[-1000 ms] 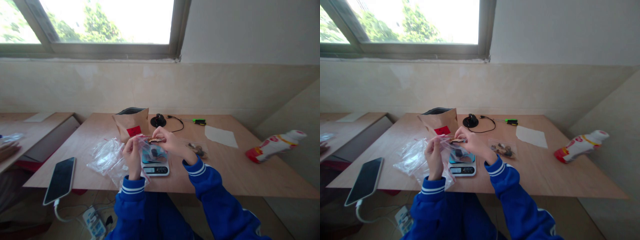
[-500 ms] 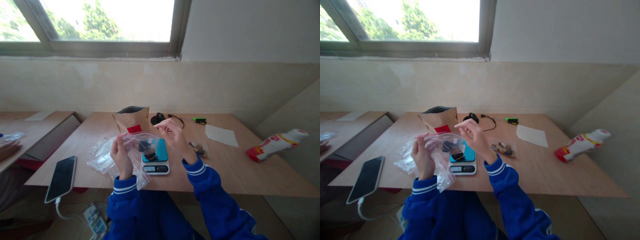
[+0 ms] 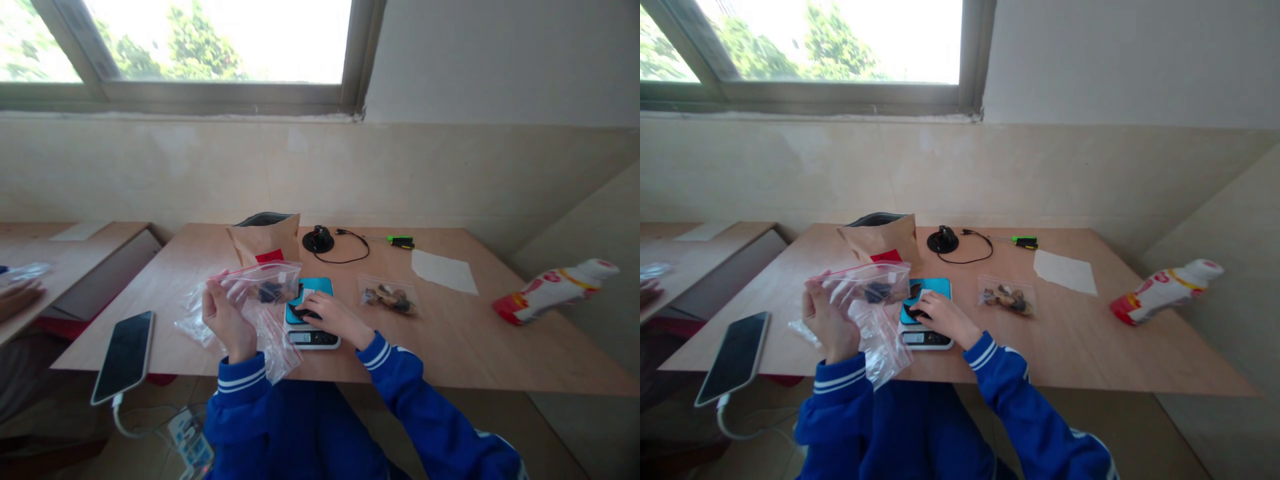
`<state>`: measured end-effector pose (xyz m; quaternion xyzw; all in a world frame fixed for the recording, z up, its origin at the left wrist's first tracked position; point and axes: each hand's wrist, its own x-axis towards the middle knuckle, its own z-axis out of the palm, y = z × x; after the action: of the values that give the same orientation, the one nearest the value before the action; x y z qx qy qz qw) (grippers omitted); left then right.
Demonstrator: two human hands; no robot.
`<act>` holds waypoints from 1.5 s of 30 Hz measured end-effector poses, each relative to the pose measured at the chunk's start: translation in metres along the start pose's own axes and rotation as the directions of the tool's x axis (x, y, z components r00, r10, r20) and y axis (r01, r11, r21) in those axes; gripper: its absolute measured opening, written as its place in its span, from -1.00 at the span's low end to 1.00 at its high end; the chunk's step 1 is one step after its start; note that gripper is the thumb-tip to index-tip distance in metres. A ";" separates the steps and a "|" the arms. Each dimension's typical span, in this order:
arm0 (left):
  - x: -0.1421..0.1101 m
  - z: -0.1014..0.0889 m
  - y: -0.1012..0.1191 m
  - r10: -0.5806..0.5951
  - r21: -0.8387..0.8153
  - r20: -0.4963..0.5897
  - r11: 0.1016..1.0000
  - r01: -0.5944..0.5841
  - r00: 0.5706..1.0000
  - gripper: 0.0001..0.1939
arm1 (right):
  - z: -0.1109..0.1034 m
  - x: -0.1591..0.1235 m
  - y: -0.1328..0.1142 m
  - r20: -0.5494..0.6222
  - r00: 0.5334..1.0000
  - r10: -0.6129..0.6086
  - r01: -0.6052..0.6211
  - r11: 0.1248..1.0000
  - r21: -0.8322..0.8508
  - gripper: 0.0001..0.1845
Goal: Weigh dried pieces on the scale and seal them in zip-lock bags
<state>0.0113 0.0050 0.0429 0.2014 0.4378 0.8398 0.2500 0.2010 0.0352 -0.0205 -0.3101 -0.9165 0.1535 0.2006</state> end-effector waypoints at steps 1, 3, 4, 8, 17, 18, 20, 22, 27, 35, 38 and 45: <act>-0.001 0.000 -0.001 -0.009 -0.003 0.010 1.000 0.009 1.000 -0.58 | 0.000 -0.001 0.002 -0.011 1.000 0.008 -0.008 1.000 0.008 -0.77; -0.001 0.000 -0.003 -0.024 -0.015 0.032 1.000 0.024 0.999 -0.58 | -0.003 -0.003 0.007 -0.064 0.996 0.059 -0.054 0.996 0.070 -0.79; -0.001 0.000 -0.004 -0.029 -0.022 0.044 0.999 0.030 0.999 -0.58 | -0.006 -0.004 0.010 -0.111 0.987 0.114 -0.100 0.987 0.126 -0.80; -0.006 0.003 -0.007 -0.056 -0.050 0.090 0.997 0.061 0.994 -0.58 | -0.030 -0.001 0.020 -0.353 0.846 0.399 -0.231 0.872 0.432 -0.77; -0.030 0.014 -0.013 -0.176 -0.039 0.285 0.980 0.195 0.942 -0.62 | -0.101 0.015 -0.024 -0.342 0.918 0.201 0.023 0.833 0.552 -0.65; -0.031 0.014 -0.013 -0.178 -0.041 0.293 0.979 0.198 0.939 -0.62 | -0.103 0.014 -0.028 -0.325 0.931 0.169 0.022 0.861 0.508 -0.66; -0.033 0.014 -0.014 -0.184 -0.045 0.315 0.977 0.209 0.931 -0.60 | -0.103 0.013 -0.033 -0.322 0.938 0.132 0.016 0.908 0.419 -0.68; -0.034 0.014 -0.014 -0.192 -0.050 0.332 0.974 0.220 0.923 -0.60 | -0.099 0.013 -0.032 -0.329 0.935 0.130 0.006 0.923 0.384 -0.71; -0.033 0.013 -0.014 -0.192 -0.088 0.318 0.969 0.231 0.928 -0.61 | -0.087 0.015 -0.025 -0.370 0.909 0.192 0.008 0.880 0.475 -0.76; -0.032 0.013 -0.015 -0.208 -0.116 0.338 0.958 0.260 0.918 -0.64 | -0.086 0.017 -0.023 -0.309 0.945 0.112 0.057 0.869 0.492 -0.79; -0.031 0.012 -0.017 -0.247 -0.124 0.350 0.944 0.306 0.904 -0.61 | -0.082 0.018 -0.018 -0.287 0.954 0.086 0.067 0.872 0.485 -0.77; -0.030 0.011 -0.016 -0.283 -0.118 0.363 0.931 0.345 0.888 -0.60 | -0.075 0.020 -0.015 -0.206 0.973 0.100 0.004 0.891 0.453 -0.74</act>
<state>0.0455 0.0020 0.0321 0.2460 0.3374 0.7765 0.4718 0.2134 0.0486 0.0563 -0.2933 -0.8194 0.3307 0.3649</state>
